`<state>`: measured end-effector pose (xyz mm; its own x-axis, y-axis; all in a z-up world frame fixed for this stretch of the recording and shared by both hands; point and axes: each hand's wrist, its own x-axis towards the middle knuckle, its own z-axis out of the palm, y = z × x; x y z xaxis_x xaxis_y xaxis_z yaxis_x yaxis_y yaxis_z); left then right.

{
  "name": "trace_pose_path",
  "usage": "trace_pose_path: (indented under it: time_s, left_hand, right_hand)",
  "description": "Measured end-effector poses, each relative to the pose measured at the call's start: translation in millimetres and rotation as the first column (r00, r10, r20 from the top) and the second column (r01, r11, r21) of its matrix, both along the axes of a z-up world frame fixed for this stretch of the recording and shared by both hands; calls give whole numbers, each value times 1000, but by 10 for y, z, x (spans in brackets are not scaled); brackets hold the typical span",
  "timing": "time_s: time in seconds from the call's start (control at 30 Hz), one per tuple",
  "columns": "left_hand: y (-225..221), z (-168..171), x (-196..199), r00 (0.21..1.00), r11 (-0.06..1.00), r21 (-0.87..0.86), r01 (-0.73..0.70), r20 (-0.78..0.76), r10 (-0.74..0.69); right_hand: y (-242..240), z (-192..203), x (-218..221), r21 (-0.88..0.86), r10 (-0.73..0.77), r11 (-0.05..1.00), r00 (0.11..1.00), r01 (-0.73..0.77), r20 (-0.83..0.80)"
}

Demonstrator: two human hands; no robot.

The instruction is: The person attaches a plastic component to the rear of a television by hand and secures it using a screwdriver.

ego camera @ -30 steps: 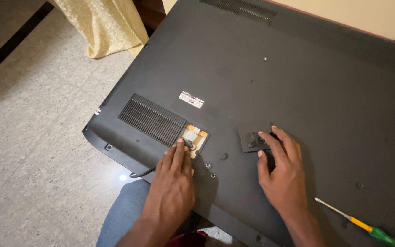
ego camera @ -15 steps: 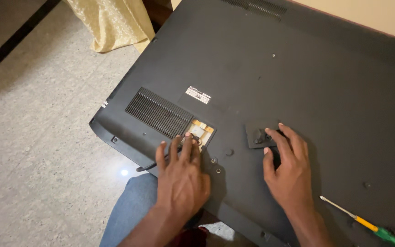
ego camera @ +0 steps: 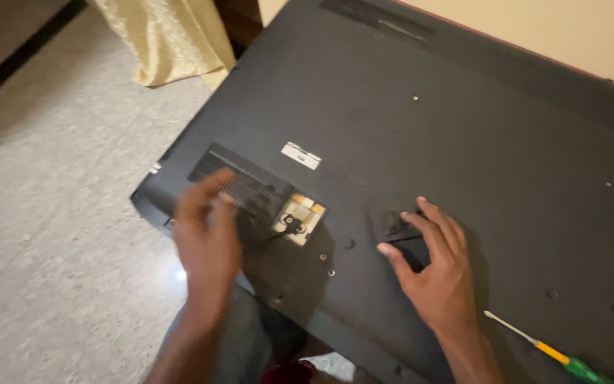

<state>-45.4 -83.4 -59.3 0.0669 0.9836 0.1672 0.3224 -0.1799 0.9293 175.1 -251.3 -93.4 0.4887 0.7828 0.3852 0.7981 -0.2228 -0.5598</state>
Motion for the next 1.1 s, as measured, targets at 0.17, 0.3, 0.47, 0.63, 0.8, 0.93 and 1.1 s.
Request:
trace_pose_path:
  time_s: [0.17, 0.3, 0.47, 0.63, 0.8, 0.93, 1.1]
  left_hand:
    - [868, 304, 681, 961, 988, 1, 152, 236, -148]
    - [1020, 298, 960, 915, 947, 115, 299, 246, -318]
    - [1189, 378, 384, 984, 970, -167, 178, 18, -178]
    - [1244, 499, 248, 991, 988, -93, 127, -17, -129]
    - [1181, 640, 167, 902, 911, -411, -17, -400, -164]
    - [1062, 514, 209, 559, 759, -636, 138, -583, -590]
    - [717, 76, 236, 223, 777, -602, 187, -744, -630]
  right_hand:
    - [6, 31, 0, -14, -4, 1000, 997, 2, -80]
    - [18, 75, 35, -50, 17, 999, 997, -21, -76]
    - [72, 113, -11, -33, 18, 999, 993, -22, -113]
    - [40, 141, 51, -122, 134, 983, 991, -134, -13]
    - [88, 28, 71, -198, 143, 972, 987, -126, 77]
    - [79, -135, -125, -191, -64, 977, 988, 91, 142]
    - [144, 7, -171, -24, 75, 997, 982, -72, 174]
